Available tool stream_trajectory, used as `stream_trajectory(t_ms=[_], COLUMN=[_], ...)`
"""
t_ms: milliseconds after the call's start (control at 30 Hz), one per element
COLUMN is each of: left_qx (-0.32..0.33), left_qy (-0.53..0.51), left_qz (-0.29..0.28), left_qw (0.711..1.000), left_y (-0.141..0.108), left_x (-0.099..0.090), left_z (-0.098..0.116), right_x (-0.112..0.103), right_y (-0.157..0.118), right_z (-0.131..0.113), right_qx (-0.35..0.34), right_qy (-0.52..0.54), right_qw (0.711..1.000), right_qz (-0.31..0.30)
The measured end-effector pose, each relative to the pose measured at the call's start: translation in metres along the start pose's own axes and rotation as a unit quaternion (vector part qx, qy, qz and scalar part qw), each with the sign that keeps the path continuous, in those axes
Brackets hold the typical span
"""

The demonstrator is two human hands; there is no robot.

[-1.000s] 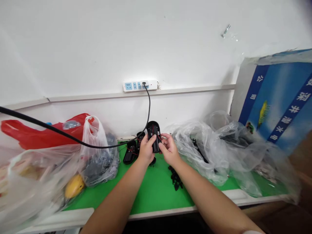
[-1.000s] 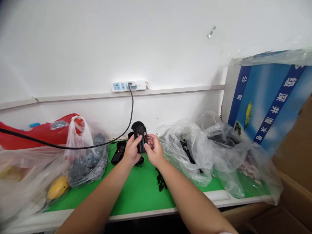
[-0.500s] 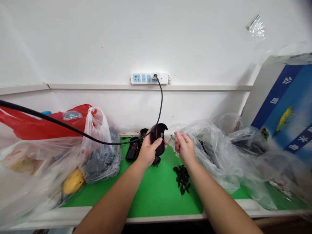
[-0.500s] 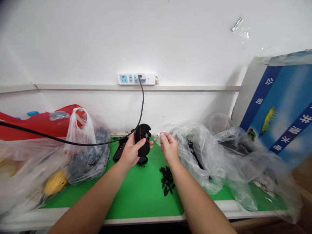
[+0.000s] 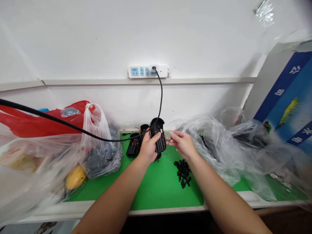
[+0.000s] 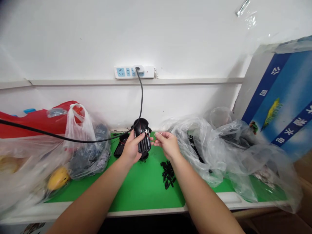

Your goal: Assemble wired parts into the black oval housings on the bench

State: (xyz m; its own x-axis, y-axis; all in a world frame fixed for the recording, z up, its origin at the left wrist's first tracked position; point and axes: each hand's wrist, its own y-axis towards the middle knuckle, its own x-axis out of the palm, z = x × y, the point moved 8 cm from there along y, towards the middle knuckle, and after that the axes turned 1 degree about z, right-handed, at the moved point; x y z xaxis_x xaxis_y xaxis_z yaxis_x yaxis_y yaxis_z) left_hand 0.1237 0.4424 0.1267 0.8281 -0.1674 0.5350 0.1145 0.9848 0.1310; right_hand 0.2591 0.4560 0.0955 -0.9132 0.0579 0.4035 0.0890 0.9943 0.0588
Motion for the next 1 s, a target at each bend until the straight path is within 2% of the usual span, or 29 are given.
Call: stream_trajectory(t_ms=[100,200,267,300,367,433,467,500,533,633,667,700,733,767,833,900,933,1000], left_qx=[-0.056,-0.136,-0.197,-0.226,-0.269,-0.271,-0.252,-0.223,-0.189,-0.126,-0.117,-0.11,-0.104,-0.1,-0.095,-0.092,-0.091,-0.094], left_qy=[-0.036,-0.071,-0.1,-0.11,-0.107,-0.07,-0.05,-0.033,-0.018,0.016,0.027,0.035,0.042,0.047,0.055,0.058,0.057,0.051], left_qz=[0.034,0.064,0.069,0.066,0.054,0.049,0.048,0.048,0.047,0.028,0.019,0.011,0.001,-0.008,-0.02,-0.024,-0.025,-0.026], left_qw=[0.997,0.986,0.973,0.966,0.956,0.959,0.965,0.973,0.981,0.991,0.993,0.993,0.994,0.994,0.994,0.994,0.994,0.994], left_y=[0.004,0.005,0.004,0.003,0.001,0.001,0.003,0.005,0.007,0.008,0.007,0.007,0.006,0.005,0.003,0.001,0.001,0.0], left_x=[-0.009,-0.016,-0.017,-0.016,-0.016,-0.02,-0.022,-0.024,-0.025,-0.022,-0.02,-0.018,-0.016,-0.014,-0.011,-0.009,-0.009,-0.007], left_z=[-0.013,-0.027,-0.036,-0.039,-0.044,-0.045,-0.042,-0.038,-0.033,-0.023,-0.021,-0.02,-0.018,-0.017,-0.014,-0.012,-0.011,-0.01], right_x=[-0.012,-0.009,0.009,0.023,0.053,0.072,0.076,0.076,0.071,0.035,0.024,0.017,0.013,0.01,0.002,-0.01,-0.016,-0.023], right_y=[-0.003,-0.021,-0.039,-0.048,-0.067,-0.085,-0.091,-0.093,-0.091,-0.065,-0.055,-0.045,-0.038,-0.032,-0.025,-0.019,-0.017,-0.015], right_z=[-0.019,-0.048,-0.063,-0.066,-0.06,-0.048,-0.044,-0.045,-0.05,-0.071,-0.071,-0.067,-0.058,-0.047,-0.027,-0.011,-0.003,0.01], right_qx=[-0.124,-0.278,-0.375,-0.41,-0.441,-0.428,-0.415,-0.406,-0.401,-0.363,-0.321,-0.269,-0.212,-0.159,-0.082,-0.027,-0.003,0.035], right_qy=[-0.073,-0.203,-0.289,-0.322,-0.363,-0.378,-0.375,-0.364,-0.346,-0.313,-0.333,-0.373,-0.427,-0.486,-0.596,-0.669,-0.689,-0.707], right_qw=[0.986,0.932,0.879,0.853,0.802,0.752,0.741,0.746,0.768,0.86,0.875,0.877,0.864,0.836,0.76,0.701,0.682,0.663], right_qz=[0.084,0.113,0.055,-0.008,-0.177,-0.329,-0.371,-0.382,-0.36,-0.176,-0.141,-0.139,-0.162,-0.198,-0.244,-0.247,-0.244,-0.244])
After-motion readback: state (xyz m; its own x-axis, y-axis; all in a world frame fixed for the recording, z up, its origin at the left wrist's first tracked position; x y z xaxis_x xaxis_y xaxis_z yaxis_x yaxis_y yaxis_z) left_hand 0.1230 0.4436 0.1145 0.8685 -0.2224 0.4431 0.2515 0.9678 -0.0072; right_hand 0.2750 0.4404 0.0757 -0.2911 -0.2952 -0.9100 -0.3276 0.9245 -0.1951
